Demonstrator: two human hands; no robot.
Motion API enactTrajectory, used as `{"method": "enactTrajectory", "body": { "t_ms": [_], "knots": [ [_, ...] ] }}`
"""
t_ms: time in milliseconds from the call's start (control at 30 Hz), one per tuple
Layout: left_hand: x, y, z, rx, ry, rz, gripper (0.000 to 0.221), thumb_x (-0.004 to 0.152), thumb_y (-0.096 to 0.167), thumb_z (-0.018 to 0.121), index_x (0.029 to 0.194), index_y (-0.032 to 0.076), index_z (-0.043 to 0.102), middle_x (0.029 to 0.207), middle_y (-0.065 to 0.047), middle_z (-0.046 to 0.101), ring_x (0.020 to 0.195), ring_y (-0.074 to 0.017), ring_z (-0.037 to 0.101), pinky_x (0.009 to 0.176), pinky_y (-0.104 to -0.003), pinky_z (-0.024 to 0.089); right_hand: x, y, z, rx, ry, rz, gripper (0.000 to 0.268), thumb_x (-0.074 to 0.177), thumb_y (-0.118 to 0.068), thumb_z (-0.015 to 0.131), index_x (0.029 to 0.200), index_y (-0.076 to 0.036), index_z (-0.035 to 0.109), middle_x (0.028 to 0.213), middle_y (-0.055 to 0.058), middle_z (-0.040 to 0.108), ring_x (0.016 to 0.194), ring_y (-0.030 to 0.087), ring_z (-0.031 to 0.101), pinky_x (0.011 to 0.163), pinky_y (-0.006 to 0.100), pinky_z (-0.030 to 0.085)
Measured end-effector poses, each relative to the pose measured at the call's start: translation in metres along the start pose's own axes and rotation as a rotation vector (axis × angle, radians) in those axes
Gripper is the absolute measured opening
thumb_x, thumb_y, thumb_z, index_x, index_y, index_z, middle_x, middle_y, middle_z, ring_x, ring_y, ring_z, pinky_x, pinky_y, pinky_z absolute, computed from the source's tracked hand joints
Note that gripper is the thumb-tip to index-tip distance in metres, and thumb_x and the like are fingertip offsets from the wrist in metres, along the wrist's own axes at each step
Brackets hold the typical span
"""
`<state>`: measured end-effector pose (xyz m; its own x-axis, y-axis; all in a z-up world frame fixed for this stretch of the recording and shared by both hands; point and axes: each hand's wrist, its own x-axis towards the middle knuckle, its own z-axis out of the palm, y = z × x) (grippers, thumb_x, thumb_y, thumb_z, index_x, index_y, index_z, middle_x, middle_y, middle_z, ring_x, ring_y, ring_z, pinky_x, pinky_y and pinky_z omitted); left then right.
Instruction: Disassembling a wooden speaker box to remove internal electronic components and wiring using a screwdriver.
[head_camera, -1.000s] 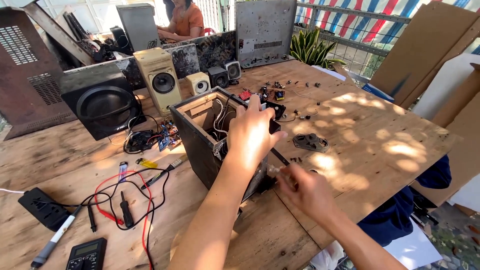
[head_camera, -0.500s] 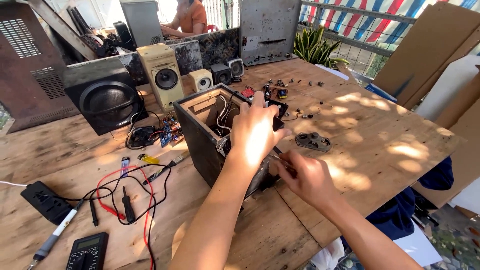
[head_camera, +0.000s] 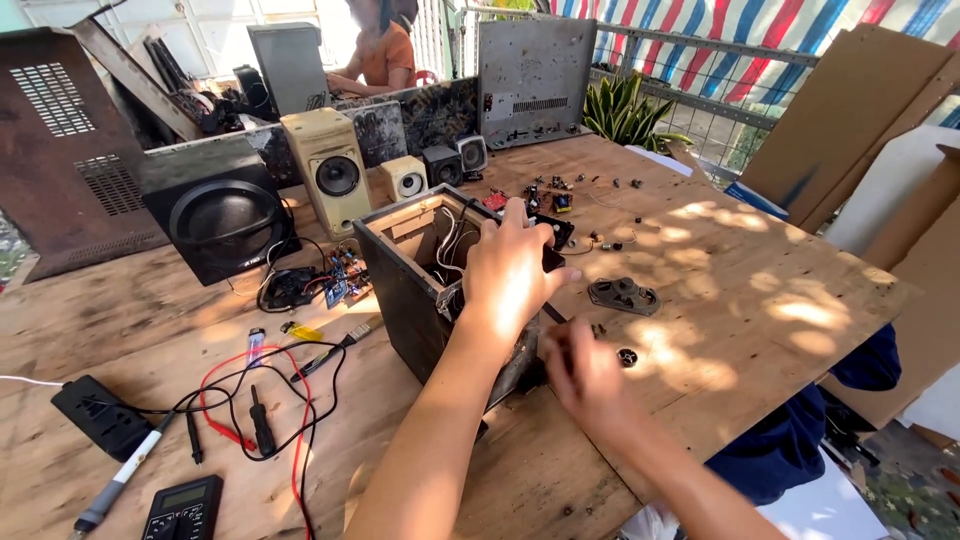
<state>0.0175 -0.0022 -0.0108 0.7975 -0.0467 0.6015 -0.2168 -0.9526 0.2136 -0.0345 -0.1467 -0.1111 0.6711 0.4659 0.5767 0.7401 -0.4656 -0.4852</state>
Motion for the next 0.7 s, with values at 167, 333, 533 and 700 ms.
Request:
{"method": "enactTrajectory", "body": {
  "t_ms": [167,333,533,700],
  "knots": [
    [0.0,-0.003,0.001,-0.018,-0.043,-0.015,0.056,0.074,0.059,0.089,0.099,0.012,0.074,0.113,-0.011,0.051,0.09,-0.0388,0.059,0.061,-0.053,0.061,-0.024,-0.012,0.019,0.205,-0.26,-0.009,0.01,0.108,-0.019,0.045,0.109,-0.009,0.044,0.074,0.007,0.054,0.058,0.027,0.049,0.059,0.038,0.04],
    [0.004,0.001,0.006,-0.018,-0.032,-0.021,0.053,0.074,0.058,0.088,0.101,0.014,0.076,0.113,-0.009,0.051,0.093,-0.0383,0.059,0.064,-0.053,0.06,0.001,0.006,0.007,0.053,0.115,0.171,0.014,0.102,-0.021,0.053,0.107,-0.008,0.051,0.067,0.012,0.066,0.053,0.028,0.06,0.053,0.043,0.044],
    [-0.004,0.004,-0.01,-0.035,-0.058,-0.014,0.05,0.077,0.051,0.09,0.099,0.009,0.074,0.112,-0.012,0.052,0.093,-0.0409,0.06,0.065,-0.057,0.06,-0.018,0.029,0.012,-0.147,-0.073,-0.114,0.027,0.097,0.001,0.059,0.106,-0.007,0.034,0.066,0.002,0.047,0.051,0.018,0.044,0.042,0.038,0.037],
    [0.005,0.008,-0.011,-0.029,-0.136,-0.044,0.048,0.084,0.054,0.084,0.096,0.009,0.072,0.123,-0.012,0.05,0.102,-0.0408,0.057,0.07,-0.056,0.059,-0.036,0.001,0.048,-0.097,-0.093,0.194,0.021,0.104,-0.026,0.052,0.094,-0.012,0.039,0.068,0.013,0.063,0.055,0.036,0.057,0.05,0.05,0.039]
  ]
}}
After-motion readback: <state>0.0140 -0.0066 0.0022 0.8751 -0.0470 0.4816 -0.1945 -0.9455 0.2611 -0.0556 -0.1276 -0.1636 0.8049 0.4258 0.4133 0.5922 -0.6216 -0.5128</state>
